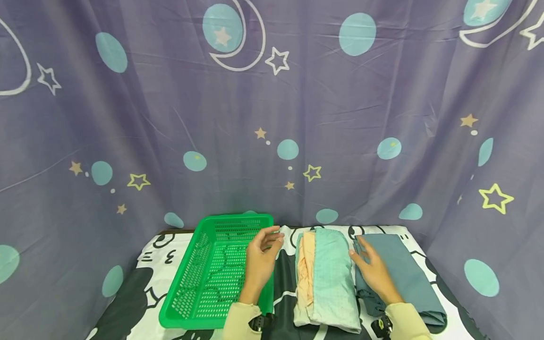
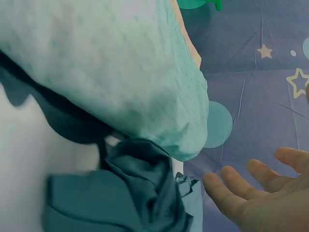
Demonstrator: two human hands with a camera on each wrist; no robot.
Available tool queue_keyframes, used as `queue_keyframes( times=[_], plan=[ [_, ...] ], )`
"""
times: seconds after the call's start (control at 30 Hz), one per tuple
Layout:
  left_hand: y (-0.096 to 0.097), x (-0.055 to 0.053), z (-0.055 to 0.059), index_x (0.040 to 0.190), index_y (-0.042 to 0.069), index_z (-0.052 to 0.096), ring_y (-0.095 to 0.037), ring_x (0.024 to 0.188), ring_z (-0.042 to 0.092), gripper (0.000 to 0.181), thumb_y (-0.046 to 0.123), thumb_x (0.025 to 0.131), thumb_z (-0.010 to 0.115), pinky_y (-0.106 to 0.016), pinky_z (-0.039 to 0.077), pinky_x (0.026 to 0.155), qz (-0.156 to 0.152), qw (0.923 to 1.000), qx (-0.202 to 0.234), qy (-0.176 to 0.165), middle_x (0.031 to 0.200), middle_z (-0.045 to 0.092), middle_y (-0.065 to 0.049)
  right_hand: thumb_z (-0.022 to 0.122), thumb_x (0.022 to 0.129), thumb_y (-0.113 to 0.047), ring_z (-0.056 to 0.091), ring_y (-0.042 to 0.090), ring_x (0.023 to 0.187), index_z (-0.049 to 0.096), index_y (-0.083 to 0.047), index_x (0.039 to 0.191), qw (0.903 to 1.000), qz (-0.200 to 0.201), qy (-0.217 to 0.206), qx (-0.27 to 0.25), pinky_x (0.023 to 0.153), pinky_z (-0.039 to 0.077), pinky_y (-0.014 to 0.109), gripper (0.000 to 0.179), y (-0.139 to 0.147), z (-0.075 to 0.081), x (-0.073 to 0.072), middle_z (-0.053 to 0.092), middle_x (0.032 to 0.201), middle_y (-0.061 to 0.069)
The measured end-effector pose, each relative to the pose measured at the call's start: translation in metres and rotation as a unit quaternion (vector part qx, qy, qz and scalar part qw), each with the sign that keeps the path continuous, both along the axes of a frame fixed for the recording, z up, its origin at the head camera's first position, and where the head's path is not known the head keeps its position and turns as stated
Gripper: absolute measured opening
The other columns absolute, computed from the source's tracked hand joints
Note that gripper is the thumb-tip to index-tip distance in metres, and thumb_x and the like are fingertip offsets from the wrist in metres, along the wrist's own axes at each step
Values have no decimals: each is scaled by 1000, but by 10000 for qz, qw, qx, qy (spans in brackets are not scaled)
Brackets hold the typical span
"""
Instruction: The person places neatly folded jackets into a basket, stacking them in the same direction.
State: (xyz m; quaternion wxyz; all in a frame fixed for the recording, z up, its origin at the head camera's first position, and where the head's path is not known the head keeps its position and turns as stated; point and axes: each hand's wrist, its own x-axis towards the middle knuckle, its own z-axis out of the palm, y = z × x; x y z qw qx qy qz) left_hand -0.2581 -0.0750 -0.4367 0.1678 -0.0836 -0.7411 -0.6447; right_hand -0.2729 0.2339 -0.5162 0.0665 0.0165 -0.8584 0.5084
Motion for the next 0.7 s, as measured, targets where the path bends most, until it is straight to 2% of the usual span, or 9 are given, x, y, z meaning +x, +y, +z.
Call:
queue_keyframes(
  times=[0.1,0.23,0.33,0.43,0.53,0.6,0.7],
  plan=[
    [15,6,-6,123,20,70,-17,99,69,28,10,97,67,-27,56,85,-102,9993,340,-93,115,75,-8,53,104,-52,35,47,148,18,-17,165,9998,-4,-167,-105,112,39,66,79,-4,-5,2,26,168,18],
    [35,14,-19,123,15,69,-22,100,70,28,5,97,65,-27,57,89,-385,9957,806,-229,117,73,-15,56,102,-55,35,49,148,16,-16,166,9984,-18,-564,-21,109,42,65,85,-10,-9,6,26,168,20],
    [51,18,-30,122,11,69,-23,99,70,28,4,95,66,-26,57,87,-441,9932,1019,-349,116,73,-17,58,102,-50,35,52,146,14,-14,166,9967,-21,-807,53,106,45,65,85,-15,-12,8,26,166,23],
    [63,18,-43,119,13,71,-18,96,69,28,6,92,69,-24,56,84,-284,9945,847,-551,112,73,-14,59,103,-41,37,54,144,14,-10,165,9956,-85,-929,129,103,48,64,82,-20,-16,8,27,165,27],
    [71,15,-59,115,17,73,-14,95,67,29,7,88,72,-25,54,82,74,9966,426,-702,108,74,-7,59,104,-35,39,55,142,14,-5,164,9945,-169,-1002,247,100,49,64,81,-25,-20,8,27,163,31],
    [74,13,-69,114,18,73,-17,97,67,31,8,85,72,-28,54,83,333,9961,100,-813,109,73,-5,60,103,-31,41,57,140,15,-1,163,9947,-181,-970,285,100,49,65,81,-28,-23,7,26,162,34],
    [77,10,-82,116,16,72,-26,102,66,35,7,83,73,-37,54,85,608,9931,-342,-940,115,70,-10,61,102,-27,43,58,137,15,5,161,9954,-162,-887,322,103,47,65,82,-31,-28,5,25,160,38]
  ],
)
